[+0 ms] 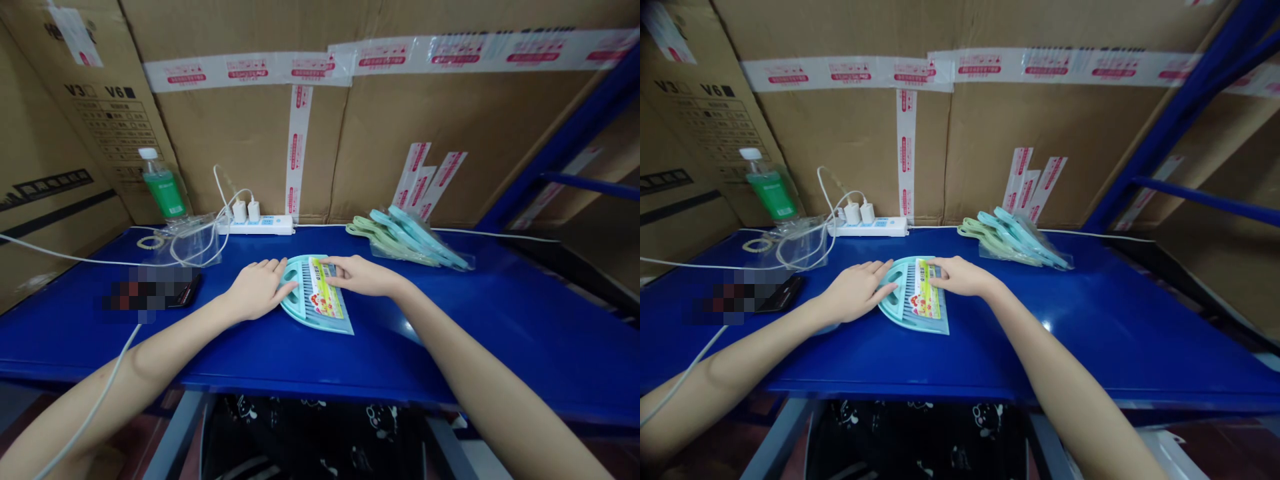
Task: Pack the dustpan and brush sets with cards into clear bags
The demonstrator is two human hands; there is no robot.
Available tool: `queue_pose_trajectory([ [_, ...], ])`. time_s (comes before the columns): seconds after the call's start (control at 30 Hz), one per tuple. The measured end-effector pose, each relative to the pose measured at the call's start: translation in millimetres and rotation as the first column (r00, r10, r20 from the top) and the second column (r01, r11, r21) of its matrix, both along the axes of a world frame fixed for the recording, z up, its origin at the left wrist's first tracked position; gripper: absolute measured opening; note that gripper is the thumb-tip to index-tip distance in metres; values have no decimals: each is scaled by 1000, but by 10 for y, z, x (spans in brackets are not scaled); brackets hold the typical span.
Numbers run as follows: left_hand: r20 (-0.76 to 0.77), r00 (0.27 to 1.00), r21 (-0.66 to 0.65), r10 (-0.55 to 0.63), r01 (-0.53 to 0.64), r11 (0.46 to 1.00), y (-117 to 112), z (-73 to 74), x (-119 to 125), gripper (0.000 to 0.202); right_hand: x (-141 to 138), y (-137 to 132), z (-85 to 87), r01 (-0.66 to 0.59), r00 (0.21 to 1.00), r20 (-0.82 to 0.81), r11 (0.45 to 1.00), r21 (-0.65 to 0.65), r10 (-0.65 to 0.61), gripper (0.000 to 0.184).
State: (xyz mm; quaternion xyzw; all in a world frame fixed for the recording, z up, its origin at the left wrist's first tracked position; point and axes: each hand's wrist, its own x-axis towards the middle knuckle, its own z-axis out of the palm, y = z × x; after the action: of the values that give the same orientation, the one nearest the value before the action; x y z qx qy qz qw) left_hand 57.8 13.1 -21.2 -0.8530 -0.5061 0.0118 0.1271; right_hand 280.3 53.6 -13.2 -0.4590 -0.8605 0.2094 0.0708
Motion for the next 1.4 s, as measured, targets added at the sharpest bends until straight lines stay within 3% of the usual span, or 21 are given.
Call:
queue_pose_trajectory([
  [0.33, 36, 999, 24, -23, 22, 999, 16, -28, -15, 59, 13, 13, -10, 46, 999, -4, 999, 12, -46, 49],
  [1.03, 44, 997, 28, -59, 58, 998, 4, -7, -27, 57, 12, 25, -5, 11, 1000, 21, 999, 32, -12, 45],
  [1.2, -35, 997, 110, 70, -66, 992, 27, 127, -78, 41, 0, -5, 30, 21, 999, 33, 999, 29, -22, 46],
  [1.4, -143, 947, 258, 286, -244, 935, 52, 260, -208, 35, 9, 2, 22, 7, 1000, 15, 1000, 22, -7, 44],
])
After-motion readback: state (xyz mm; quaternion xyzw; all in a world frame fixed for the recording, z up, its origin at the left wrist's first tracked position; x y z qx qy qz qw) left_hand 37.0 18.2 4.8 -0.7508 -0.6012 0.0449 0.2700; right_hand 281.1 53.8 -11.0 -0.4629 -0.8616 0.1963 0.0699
